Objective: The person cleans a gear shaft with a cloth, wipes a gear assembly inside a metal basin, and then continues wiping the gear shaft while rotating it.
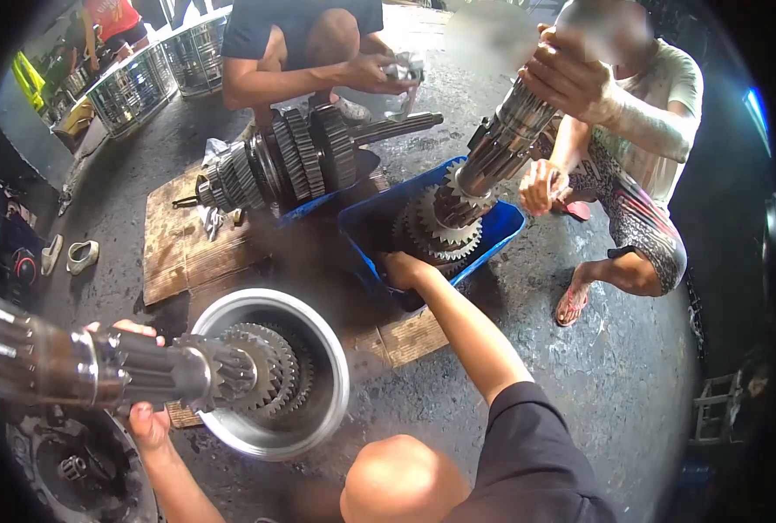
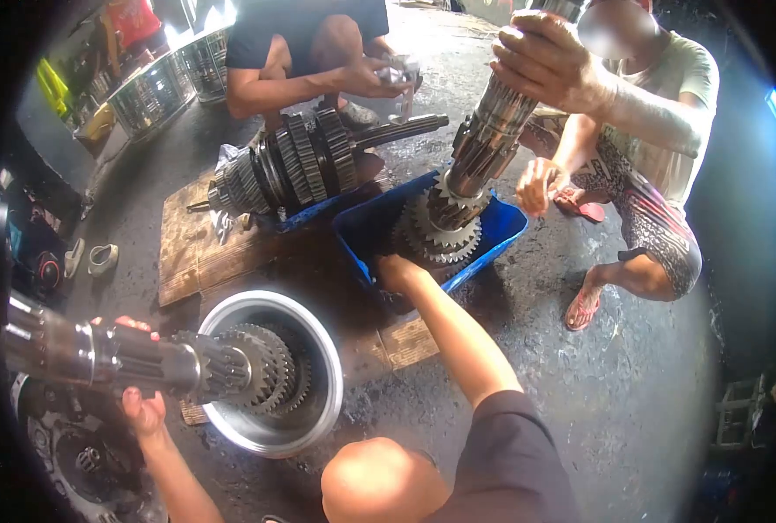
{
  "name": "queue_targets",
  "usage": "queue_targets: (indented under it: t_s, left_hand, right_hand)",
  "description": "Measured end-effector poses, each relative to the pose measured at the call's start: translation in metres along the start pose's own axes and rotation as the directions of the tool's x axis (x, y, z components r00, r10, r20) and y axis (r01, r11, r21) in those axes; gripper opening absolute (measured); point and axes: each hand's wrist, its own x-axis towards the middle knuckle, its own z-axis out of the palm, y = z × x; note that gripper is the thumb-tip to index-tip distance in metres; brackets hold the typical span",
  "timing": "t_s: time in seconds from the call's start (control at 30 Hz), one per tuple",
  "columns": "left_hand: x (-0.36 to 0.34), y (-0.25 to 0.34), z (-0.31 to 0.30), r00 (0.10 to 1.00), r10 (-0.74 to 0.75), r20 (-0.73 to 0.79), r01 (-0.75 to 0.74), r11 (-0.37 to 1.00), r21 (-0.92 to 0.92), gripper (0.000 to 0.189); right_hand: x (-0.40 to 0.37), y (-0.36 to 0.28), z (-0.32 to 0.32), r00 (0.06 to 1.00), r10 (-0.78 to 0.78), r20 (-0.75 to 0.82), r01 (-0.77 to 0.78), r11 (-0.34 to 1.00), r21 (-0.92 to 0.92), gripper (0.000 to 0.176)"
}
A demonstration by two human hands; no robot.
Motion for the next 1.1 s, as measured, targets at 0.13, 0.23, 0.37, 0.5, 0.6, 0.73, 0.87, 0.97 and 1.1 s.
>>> queue_targets:
  t_s: [0.13,0.23,0.37,0.5,0.6,0.73,0.87,0.97,1.1]
  left_hand:
    - [-0.004,0.007,0.001,0.999,0.024,-0.039,-0.023,0.999,0.04,0.107]
    - [-0.006,0.009,0.0,0.999,0.043,-0.033,-0.042,0.999,0.027,0.106]
    - [-0.01,0.017,0.008,0.996,0.066,-0.059,-0.063,0.997,0.036,0.104]
    - [-0.01,0.023,0.014,0.992,0.067,-0.104,-0.076,0.994,-0.084,0.105]
    - [-0.012,0.012,-0.002,0.991,0.132,-0.008,-0.132,0.986,-0.1,0.096]
    - [-0.013,0.007,-0.01,0.997,0.063,-0.053,-0.067,0.994,-0.084,0.093]
    - [-0.005,-0.004,-0.023,0.993,0.018,-0.12,-0.031,0.994,-0.104,0.075]
    - [0.006,0.005,-0.019,0.997,-0.025,-0.072,0.015,0.991,-0.131,0.07]
    - [0.024,0.006,-0.016,0.999,0.046,-0.002,-0.046,0.982,-0.181,0.082]
  right_hand:
    - [0.027,-0.002,0.025,0.995,-0.014,0.097,0.02,0.998,-0.066,0.043]
    - [0.049,-0.006,0.032,0.992,-0.017,0.123,0.027,0.996,-0.082,0.041]
    - [0.062,0.032,0.064,0.974,-0.003,0.225,0.011,0.999,-0.034,0.039]
    - [0.087,0.105,0.1,0.907,0.025,0.42,-0.102,0.982,0.161,0.037]
    - [0.094,0.116,0.083,0.861,0.037,0.506,-0.135,0.978,0.158,0.035]
    - [-0.064,-0.028,-0.078,0.987,-0.124,0.105,0.104,0.979,0.175,0.056]
    - [-0.132,-0.078,-0.141,0.954,-0.252,-0.16,0.295,0.874,0.386,0.059]
    - [-0.175,-0.14,-0.167,0.868,-0.43,-0.249,0.487,0.64,0.594,0.057]
    - [-0.186,-0.238,-0.147,0.673,-0.691,-0.265,0.635,0.355,0.686,0.058]
